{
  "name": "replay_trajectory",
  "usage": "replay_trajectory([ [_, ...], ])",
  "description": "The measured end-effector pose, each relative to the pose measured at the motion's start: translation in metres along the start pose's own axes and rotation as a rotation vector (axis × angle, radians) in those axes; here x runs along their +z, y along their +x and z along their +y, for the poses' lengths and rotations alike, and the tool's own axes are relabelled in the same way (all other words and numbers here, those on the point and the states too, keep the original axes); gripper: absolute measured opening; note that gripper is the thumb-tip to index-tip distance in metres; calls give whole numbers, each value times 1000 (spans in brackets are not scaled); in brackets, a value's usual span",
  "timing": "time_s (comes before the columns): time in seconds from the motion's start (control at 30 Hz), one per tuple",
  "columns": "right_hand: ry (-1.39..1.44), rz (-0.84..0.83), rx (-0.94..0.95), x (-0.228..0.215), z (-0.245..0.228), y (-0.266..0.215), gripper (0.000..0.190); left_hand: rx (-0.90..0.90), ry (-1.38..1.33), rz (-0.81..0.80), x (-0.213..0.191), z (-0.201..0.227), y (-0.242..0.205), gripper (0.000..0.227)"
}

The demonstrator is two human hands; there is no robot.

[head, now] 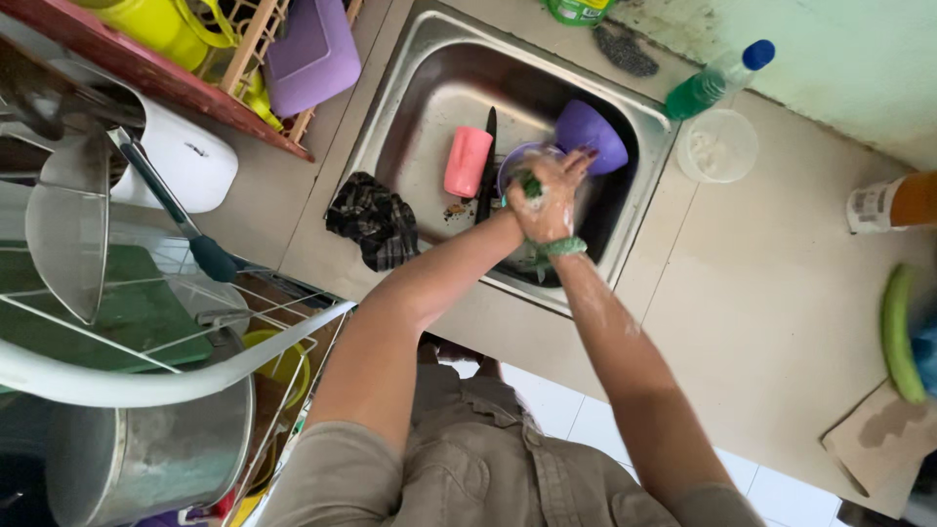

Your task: The person washes several mugs, cups, and bowls in a kitchen sink using a sponge and soap, then places them on a drying rack.

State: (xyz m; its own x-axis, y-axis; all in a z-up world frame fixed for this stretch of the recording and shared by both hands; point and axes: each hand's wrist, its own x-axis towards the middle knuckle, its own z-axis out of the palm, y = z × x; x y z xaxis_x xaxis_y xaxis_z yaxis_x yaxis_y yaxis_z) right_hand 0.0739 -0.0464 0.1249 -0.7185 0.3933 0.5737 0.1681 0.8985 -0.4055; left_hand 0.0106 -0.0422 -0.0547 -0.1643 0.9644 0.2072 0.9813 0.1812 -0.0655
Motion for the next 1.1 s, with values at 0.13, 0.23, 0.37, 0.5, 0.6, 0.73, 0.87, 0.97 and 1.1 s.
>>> replay_trajectory([
  [0.13, 131, -55, 209, 25, 41, 18, 20, -182, -158, -223, -62, -25, -5, 63],
  [0.23, 213, 21, 340, 36, 73, 17, 21, -399, -361, -283, -117, -56, -37, 68],
  [0.37, 203, 102, 485, 49, 122, 19, 24, -873, -638, 45, -80, -116, -52, 102],
  [0.5, 416, 4, 915, 60, 136, 4, 25, -1009, -734, -351, 4, -136, -60, 131],
  [0.6, 656, -35, 1032, 56, 136, -3, 24, -1023, -792, -300, 34, -137, -54, 125],
  [0.73, 1063, -32, 1093, 52, 128, 0, 23, -1108, -866, -269, 14, -144, -45, 103],
  [0.87, 943, -90, 641, 54, 109, 26, 25, -1094, -1170, -211, -31, -137, -40, 86],
  [0.97, 517, 52, 154, 59, 81, 47, 18, -828, -1438, -57, -61, -109, -33, 78],
  [1.1, 427, 21, 546, 46, 63, 62, 13, -586, -2225, 226, -95, -96, -36, 74],
])
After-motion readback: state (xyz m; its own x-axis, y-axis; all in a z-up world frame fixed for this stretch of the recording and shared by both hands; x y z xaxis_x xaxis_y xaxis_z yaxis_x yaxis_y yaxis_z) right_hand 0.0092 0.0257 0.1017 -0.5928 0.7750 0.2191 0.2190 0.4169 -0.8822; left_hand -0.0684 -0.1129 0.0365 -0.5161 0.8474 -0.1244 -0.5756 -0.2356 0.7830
